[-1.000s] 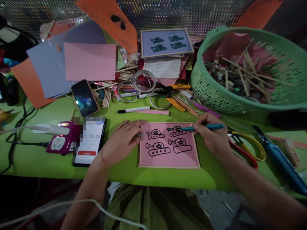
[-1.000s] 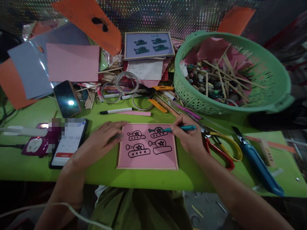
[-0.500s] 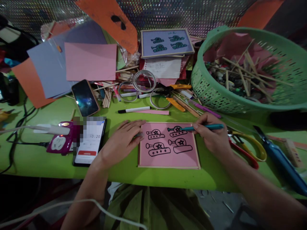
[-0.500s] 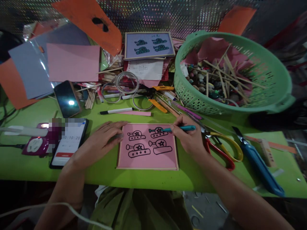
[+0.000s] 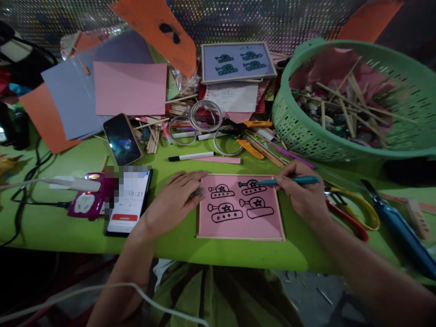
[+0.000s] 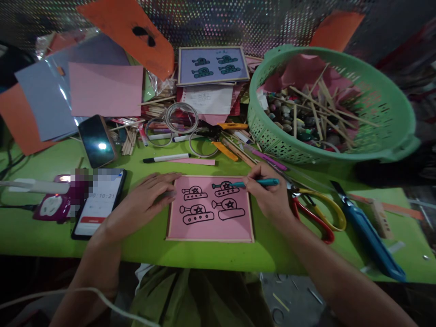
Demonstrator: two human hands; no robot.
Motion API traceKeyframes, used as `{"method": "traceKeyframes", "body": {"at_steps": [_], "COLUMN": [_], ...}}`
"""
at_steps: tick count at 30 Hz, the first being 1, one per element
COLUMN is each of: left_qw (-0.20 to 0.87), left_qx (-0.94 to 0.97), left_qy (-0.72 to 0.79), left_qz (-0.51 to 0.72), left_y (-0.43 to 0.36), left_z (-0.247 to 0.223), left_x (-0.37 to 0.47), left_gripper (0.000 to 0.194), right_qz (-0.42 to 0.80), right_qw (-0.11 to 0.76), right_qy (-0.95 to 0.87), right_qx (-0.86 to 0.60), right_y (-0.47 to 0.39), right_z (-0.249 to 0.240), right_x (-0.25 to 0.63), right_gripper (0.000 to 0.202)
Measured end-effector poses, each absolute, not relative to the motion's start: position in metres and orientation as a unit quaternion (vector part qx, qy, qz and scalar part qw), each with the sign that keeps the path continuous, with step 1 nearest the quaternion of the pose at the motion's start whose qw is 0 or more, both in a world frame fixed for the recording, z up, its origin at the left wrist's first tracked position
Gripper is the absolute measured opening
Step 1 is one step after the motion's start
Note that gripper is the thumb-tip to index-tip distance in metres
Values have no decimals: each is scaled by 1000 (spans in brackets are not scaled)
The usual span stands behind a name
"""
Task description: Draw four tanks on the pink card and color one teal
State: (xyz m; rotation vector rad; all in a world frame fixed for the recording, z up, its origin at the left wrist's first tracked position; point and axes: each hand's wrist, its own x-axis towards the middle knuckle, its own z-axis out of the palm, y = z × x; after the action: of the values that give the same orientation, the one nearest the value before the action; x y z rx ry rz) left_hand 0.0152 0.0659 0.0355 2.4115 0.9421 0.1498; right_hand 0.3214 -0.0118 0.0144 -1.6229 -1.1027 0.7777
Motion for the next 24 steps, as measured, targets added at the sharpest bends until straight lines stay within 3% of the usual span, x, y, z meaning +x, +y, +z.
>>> {"method": "traceKeyframes", "body": {"at_steps": [24], "left_qw": [273], "left_qx": [894], "left_qy": [353], "left_qz": [52], "left_y": [66], "left_z": [37], "left_x": [16], "left_gripper": [34], "right_qz": [320], "right_qw": [483], "right_qy": [-471], "right_qx": [-666], "right_y": [-12], "right_z": [16], "right_x": [321], "right_gripper": [20]}}
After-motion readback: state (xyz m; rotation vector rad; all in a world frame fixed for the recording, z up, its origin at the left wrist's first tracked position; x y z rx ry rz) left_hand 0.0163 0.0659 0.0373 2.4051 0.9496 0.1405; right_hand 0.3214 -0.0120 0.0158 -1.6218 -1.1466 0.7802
